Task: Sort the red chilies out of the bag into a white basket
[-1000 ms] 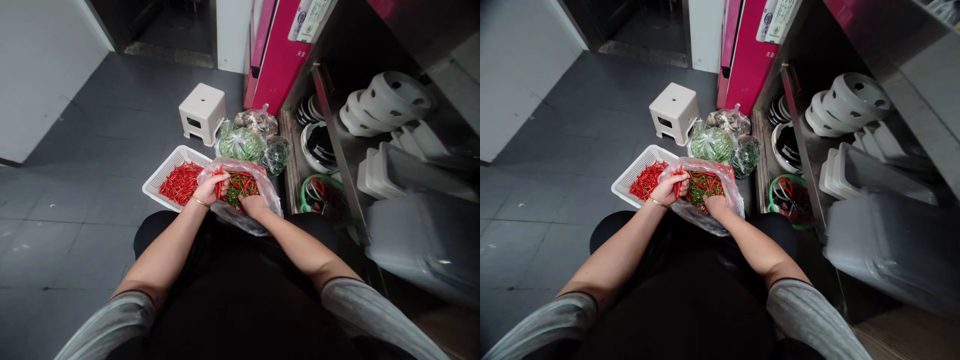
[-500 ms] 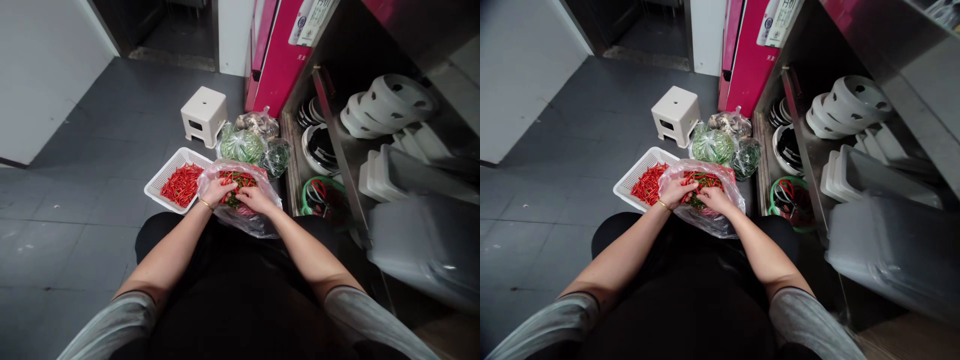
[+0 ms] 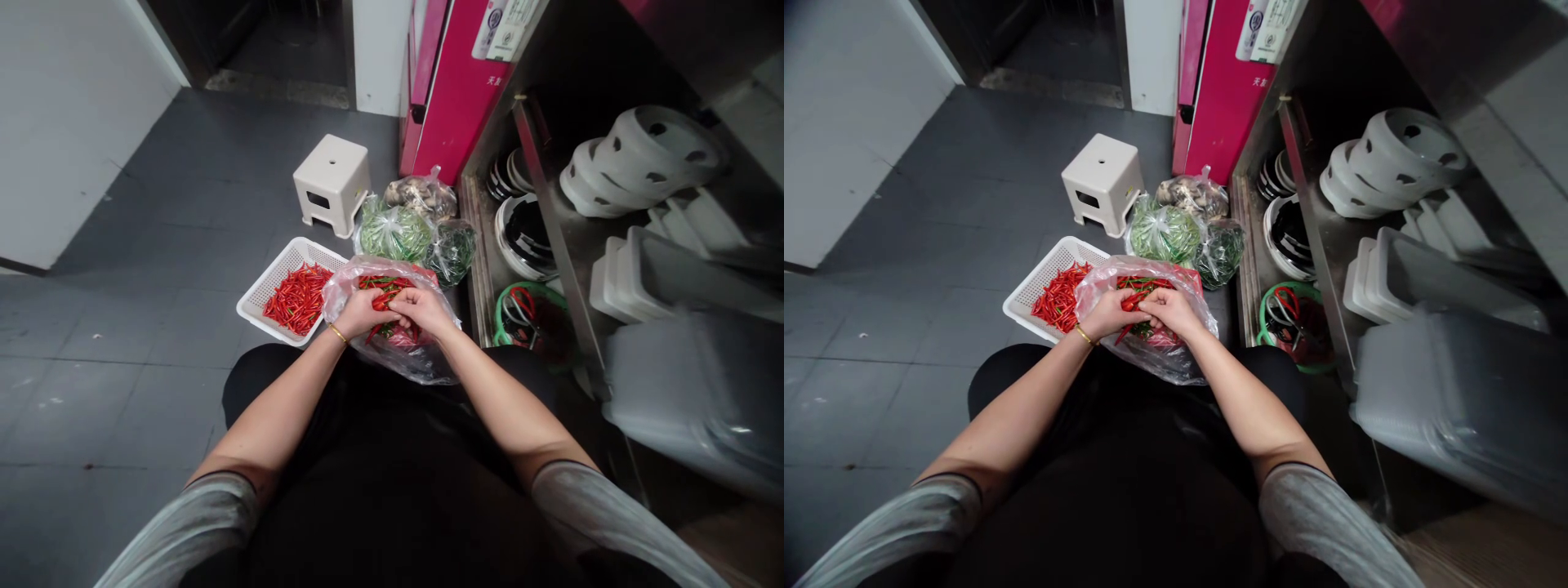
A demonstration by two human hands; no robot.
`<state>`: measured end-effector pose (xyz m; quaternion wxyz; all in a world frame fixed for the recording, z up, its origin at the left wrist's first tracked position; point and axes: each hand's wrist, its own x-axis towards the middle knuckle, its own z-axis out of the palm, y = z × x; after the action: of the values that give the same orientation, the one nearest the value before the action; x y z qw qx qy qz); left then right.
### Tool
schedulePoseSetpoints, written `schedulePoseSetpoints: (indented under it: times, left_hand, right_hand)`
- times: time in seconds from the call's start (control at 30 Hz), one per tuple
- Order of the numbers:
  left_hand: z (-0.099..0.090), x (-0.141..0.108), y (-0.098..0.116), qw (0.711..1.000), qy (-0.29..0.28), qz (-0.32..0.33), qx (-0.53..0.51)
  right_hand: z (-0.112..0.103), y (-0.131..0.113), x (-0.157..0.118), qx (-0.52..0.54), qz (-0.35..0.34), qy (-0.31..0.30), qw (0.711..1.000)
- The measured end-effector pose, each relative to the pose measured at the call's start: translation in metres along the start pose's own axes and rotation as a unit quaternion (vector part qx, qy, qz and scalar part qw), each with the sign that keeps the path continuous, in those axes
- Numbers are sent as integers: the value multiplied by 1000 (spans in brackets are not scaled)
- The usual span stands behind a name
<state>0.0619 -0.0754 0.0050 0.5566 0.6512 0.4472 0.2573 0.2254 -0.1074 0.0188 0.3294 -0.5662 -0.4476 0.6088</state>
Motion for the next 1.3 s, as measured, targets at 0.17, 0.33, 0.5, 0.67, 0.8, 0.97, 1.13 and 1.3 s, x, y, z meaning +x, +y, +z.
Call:
schedulePoseSetpoints:
  times: [0.17, 0.33, 0.5, 0.67, 0.8, 0.97, 1.13, 1.3]
  left_hand:
    - [2, -5, 4, 995, 13, 21, 101]
    - [-2, -9, 12, 1000, -22, 11, 14]
    - [-5, -14, 16, 953, -137, -111, -246]
    - [-8, -11, 14, 914, -86, -188, -350]
    - [-23, -2, 10, 900, 43, -201, -384]
    - [-28, 2, 7, 897, 106, -210, -374]
    - [-15, -1, 0, 888, 67, -226, -394]
    - [6, 0, -8, 874, 66, -226, -424]
  right_hand:
    - [4, 10, -2, 36, 64, -44, 996]
    - [0, 9, -2, 91, -8, -32, 995]
    - [-3, 1, -10, -80, -127, 66, 987]
    - [-9, -2, -7, -388, -229, 119, 885]
    - [-10, -4, 14, -512, -173, 96, 836]
    - [11, -14, 45, -627, -80, 19, 774]
    - [0, -12, 43, -593, -37, 20, 804]
    - [-5, 7, 5, -228, -30, 122, 965]
